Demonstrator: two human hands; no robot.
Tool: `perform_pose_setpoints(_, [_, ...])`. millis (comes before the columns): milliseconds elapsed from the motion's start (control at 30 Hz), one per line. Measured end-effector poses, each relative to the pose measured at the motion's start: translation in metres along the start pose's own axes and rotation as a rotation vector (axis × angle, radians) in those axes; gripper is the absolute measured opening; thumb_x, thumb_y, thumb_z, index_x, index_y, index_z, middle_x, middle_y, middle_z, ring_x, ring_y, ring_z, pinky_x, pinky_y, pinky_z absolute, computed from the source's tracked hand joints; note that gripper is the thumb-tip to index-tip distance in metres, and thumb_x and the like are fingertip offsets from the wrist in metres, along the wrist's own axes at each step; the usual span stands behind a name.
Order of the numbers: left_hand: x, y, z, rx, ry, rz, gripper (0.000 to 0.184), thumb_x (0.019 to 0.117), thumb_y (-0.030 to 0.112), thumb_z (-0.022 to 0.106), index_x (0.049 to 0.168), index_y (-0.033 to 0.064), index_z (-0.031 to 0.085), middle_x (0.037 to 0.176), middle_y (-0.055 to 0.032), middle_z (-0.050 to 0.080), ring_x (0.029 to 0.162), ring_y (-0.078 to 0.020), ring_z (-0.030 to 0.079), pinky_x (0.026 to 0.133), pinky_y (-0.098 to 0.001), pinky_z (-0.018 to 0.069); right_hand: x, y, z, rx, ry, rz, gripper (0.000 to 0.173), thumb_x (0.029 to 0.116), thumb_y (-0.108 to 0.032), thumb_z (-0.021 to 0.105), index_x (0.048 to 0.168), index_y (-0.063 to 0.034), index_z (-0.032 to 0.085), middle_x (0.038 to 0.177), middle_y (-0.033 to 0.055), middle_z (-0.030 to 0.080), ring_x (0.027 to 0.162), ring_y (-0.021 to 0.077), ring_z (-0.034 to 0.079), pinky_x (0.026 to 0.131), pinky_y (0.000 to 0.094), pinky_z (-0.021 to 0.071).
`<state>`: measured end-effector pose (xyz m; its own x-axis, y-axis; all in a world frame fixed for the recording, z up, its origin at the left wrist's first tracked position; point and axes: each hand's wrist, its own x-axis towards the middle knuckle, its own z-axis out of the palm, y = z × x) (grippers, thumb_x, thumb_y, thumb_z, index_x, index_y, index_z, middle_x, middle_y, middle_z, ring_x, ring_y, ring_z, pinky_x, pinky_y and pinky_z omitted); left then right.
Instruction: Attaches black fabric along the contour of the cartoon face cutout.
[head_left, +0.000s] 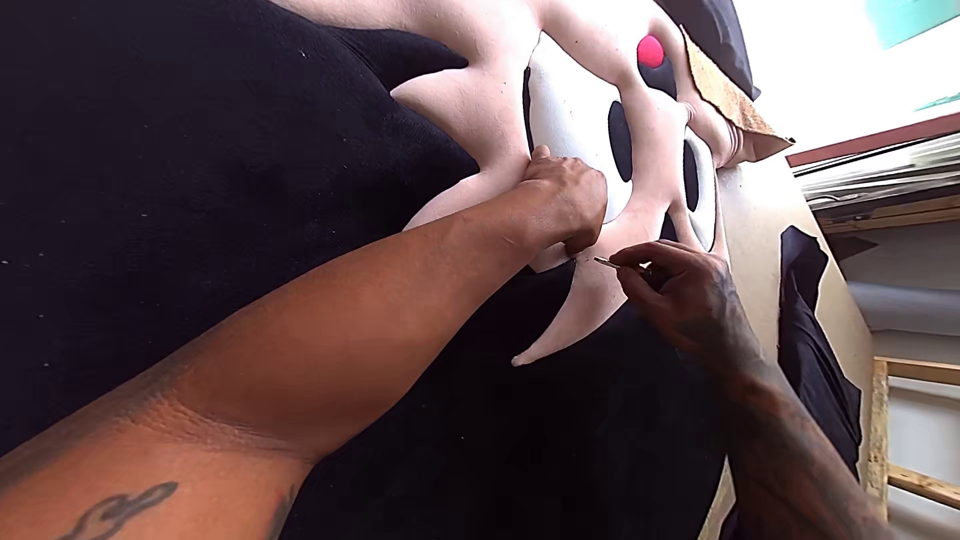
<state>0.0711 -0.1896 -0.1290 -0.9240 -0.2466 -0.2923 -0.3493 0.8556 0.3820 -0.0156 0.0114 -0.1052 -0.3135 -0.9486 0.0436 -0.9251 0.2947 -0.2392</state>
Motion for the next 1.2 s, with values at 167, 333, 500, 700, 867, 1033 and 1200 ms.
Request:
perform_pose_setpoints(167, [0.001,0.000,0.001,-0.002,-0.020,0.008,0.039,0.0726,0.047,0.082,0.089,0.0141,0.070,0.092,-0.0088,0.070,0.093,-0.0291,0.066,0.085,-0.0578,0.0449,0.032,0.022,0.001,0.130,-0.166,-0.238,0.008,0.0903,-0.022,0.073,0.095,-0.0195,0.079,0.094,-0.0071,0.073,0.074,0.0004,0.064,0.066,0.0221,0.0553])
perform_pose_setpoints(333, [0.003,-0.001,0.002,-0.001,-0.020,0.021,0.038,0.0737,0.048,0.082,0.092,0.0167,0.071,0.093,-0.0075,0.069,0.094,-0.0287,0.065,0.084,-0.0569,0.0451,0.051,0.034,0.009,0.138,-0.228,-0.293,0.012,0.0908,-0.026,0.069,0.095,-0.0231,0.079,0.091,-0.0102,0.071,0.076,-0.0016,0.063,0.067,0.0220,0.0543])
perform_pose_setpoints(500, [0.004,-0.003,0.002,-0.037,-0.022,0.026,0.037,0.0743,0.047,0.084,0.098,0.0207,0.073,0.098,-0.0056,0.070,0.099,-0.0277,0.064,0.088,-0.0573,0.0439,0.061,0.036,0.009,0.138,-0.286,-0.317,0.011,0.0896,-0.026,0.069,0.093,-0.0232,0.079,0.087,-0.0104,0.071,0.070,-0.0034,0.061,0.062,0.0195,0.0509])
perform_pose_setpoints(700, [0.004,-0.005,0.003,-0.052,-0.023,0.052,0.035,0.0770,0.047,0.082,0.098,0.0214,0.071,0.096,-0.0040,0.069,0.097,-0.0262,0.064,0.087,-0.0565,0.0439,0.078,0.034,0.004,0.083,-0.397,-0.369,0.009,0.0887,-0.027,0.069,0.090,-0.0255,0.078,0.083,-0.0123,0.069,0.066,-0.0029,0.059,0.058,0.0213,0.0497])
perform_pose_setpoints(867, [0.003,-0.011,-0.001,-0.088,-0.059,0.099,0.028,0.0826,0.038,0.079,0.101,0.0197,0.071,0.097,-0.0043,0.068,0.099,-0.0265,0.063,0.085,-0.0578,0.0454,0.090,0.021,-0.001,-0.067,-0.466,-0.477,0.009,0.0880,-0.029,0.067,0.087,-0.0266,0.076,0.084,-0.0102,0.069,0.073,0.0037,0.064,0.065,0.0329,0.0535])
perform_pose_setpoints(1033, [0.003,-0.013,-0.003,-0.067,-0.061,0.110,0.030,0.0806,0.035,0.079,0.100,0.0159,0.066,0.091,-0.0049,0.066,0.094,-0.0268,0.064,0.079,-0.0558,0.0471,0.097,0.005,0.001,-0.264,-0.465,-0.600,0.018,0.0894,-0.031,0.062,0.075,-0.0250,0.071,0.073,-0.0056,0.066,0.069,0.0143,0.065,0.058,0.0421,0.0489])
perform_pose_setpoints(1200, [0.002,-0.013,-0.003,-0.045,-0.066,0.112,0.029,0.0799,0.034,0.079,0.098,0.0158,0.066,0.092,-0.0048,0.065,0.093,-0.0265,0.063,0.079,-0.0548,0.0469,0.097,-0.002,0.002,-0.340,-0.489,-0.579,0.023,0.0892,-0.031,0.062,0.067,-0.0230,0.065,0.067,-0.0028,0.061,0.065,0.0190,0.064,0.054,0.0444,0.0458])
